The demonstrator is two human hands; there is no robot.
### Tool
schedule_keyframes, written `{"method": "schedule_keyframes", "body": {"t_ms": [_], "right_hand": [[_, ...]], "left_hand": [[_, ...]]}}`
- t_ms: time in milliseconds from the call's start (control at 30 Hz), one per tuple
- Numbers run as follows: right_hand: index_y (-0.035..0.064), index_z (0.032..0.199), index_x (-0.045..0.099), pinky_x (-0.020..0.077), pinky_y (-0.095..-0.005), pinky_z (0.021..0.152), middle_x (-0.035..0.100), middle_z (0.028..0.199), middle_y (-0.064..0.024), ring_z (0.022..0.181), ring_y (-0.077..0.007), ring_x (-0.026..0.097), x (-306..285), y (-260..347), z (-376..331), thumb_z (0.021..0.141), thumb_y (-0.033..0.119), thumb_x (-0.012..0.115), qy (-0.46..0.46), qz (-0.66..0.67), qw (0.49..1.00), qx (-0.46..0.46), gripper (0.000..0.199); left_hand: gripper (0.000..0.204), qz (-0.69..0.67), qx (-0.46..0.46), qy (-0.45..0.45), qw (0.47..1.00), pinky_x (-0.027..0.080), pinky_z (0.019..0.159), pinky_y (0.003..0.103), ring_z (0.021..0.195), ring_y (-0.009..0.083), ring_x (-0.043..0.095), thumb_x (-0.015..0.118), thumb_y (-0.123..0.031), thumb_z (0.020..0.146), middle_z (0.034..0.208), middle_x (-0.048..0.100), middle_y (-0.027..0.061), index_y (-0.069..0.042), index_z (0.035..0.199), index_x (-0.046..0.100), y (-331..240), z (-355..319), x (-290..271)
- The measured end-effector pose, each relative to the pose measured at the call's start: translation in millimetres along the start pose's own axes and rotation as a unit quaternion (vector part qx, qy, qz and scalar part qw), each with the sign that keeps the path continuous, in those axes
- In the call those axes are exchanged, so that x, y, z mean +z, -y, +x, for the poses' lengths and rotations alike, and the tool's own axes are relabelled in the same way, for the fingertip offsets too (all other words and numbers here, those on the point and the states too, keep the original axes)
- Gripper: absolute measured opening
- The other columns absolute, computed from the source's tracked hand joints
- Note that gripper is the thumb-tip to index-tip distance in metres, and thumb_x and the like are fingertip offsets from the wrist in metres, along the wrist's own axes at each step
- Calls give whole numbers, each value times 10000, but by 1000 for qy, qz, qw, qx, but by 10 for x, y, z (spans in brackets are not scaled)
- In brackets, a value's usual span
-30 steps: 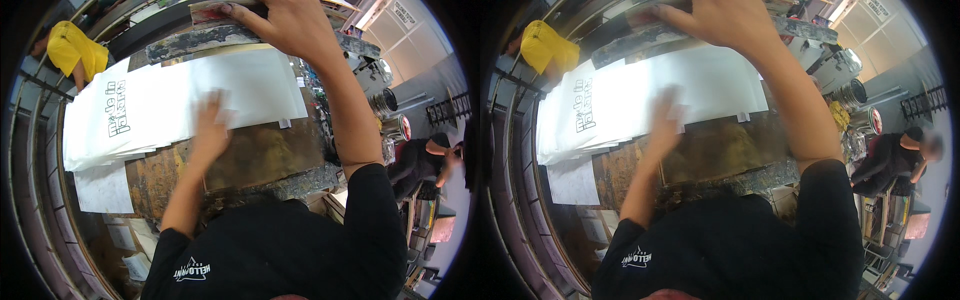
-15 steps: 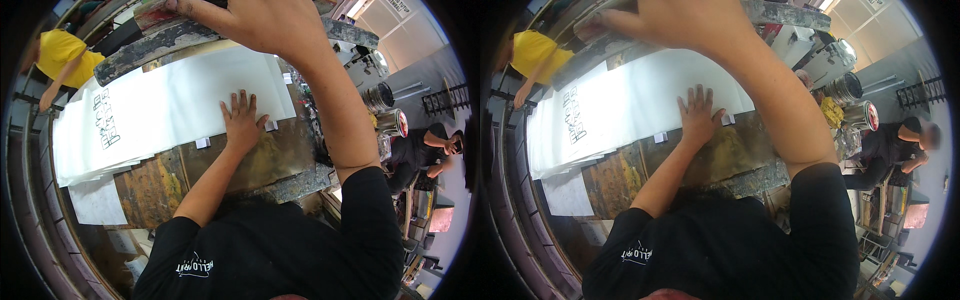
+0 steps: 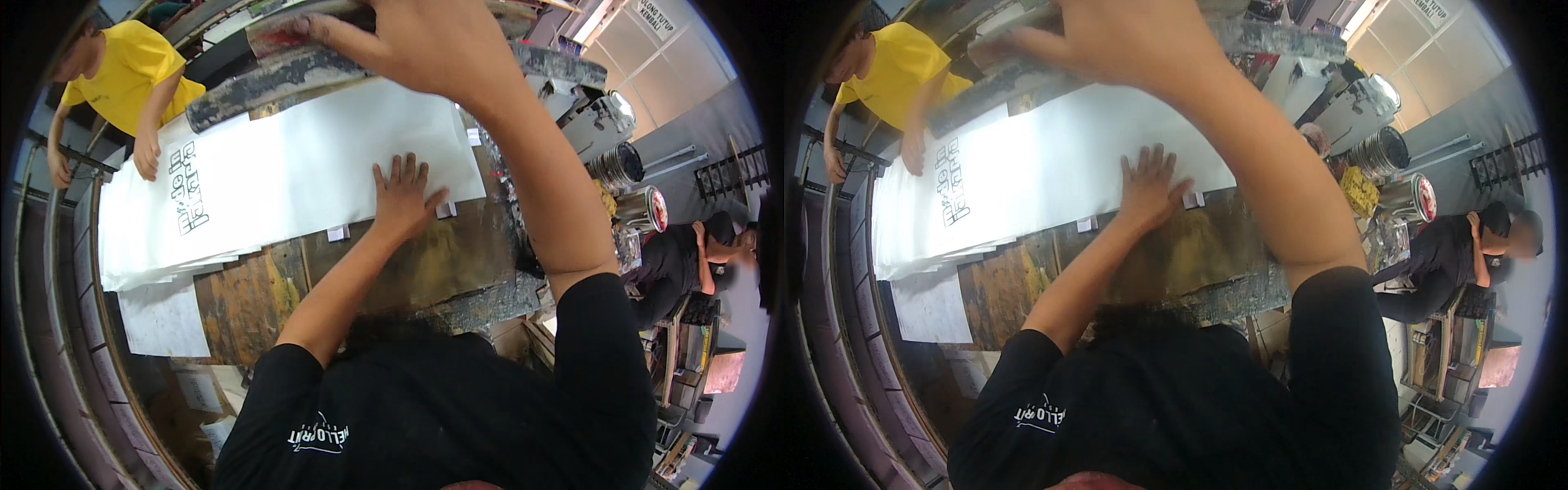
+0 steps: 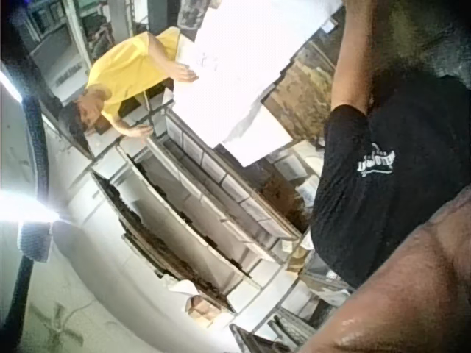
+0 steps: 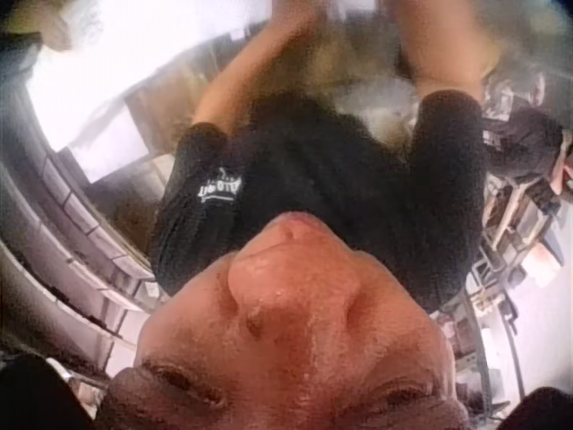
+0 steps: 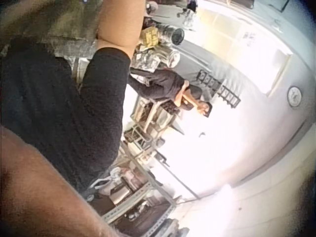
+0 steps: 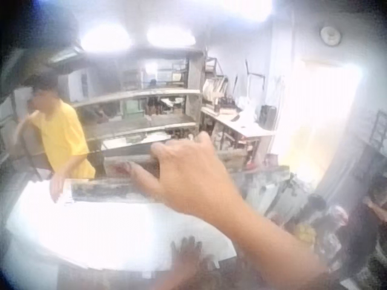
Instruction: The person performs screen printing by placing a screen frame over white material and using a squeegee to spread black ink through the screen mesh. They lift the frame to reveal the printed design, while an assistant removes the finished sheet and places a new one on the printing surface.
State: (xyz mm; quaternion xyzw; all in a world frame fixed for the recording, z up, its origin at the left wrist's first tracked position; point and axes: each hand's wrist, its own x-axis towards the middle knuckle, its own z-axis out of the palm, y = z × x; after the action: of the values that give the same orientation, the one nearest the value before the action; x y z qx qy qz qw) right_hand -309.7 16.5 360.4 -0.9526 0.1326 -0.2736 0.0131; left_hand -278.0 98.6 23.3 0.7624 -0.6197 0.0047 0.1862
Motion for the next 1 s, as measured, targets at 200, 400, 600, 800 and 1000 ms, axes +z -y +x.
{"method": "schedule_keyframes", "body": {"t_ms": [200,400,600,800,1000], "right_hand": [[3,812,713,444,-440,882,703,732,-159,721,-275,685,188,-125,-4,1034,685,463,-48,-25,998,-11,760],[39,780,708,513,-415,792,696,718,-112,689,-222,666,111,12,160,1012,726,465,5,-16,995,100,766],[63,829,721,519,-391,633,659,686,-74,671,-181,633,164,-44,168,1020,723,450,-7,-28,998,52,738],[55,1004,714,470,-433,839,695,811,-134,802,-319,655,289,-105,-132,979,548,602,-87,-66,994,-5,506],[116,1119,712,460,-458,893,675,1114,-118,1061,-296,622,759,118,-1104,931,462,708,119,-63,990,-44,394]], "left_hand": [[1164,-12,52,-14,998,59,1219,746,1568,465,260,506,-912,821,1660,365,257,-10,1556,485,-69,0,-9],[1199,-17,42,13,999,100,1240,708,1570,446,248,519,-939,781,1678,342,225,-48,1582,463,-147,-60,-15],[1165,-23,45,14,999,120,1264,652,1551,426,299,521,-929,794,1671,361,216,-52,1562,490,-123,-114,-119],[894,-384,-184,-184,886,584,936,452,1061,307,712,892,-306,828,1321,664,204,70,1513,456,474,-311,-1360],[1011,-517,-244,-131,810,567,977,353,1115,223,694,964,-164,749,1232,703,186,125,1537,401,717,-1031,-2084]]}}
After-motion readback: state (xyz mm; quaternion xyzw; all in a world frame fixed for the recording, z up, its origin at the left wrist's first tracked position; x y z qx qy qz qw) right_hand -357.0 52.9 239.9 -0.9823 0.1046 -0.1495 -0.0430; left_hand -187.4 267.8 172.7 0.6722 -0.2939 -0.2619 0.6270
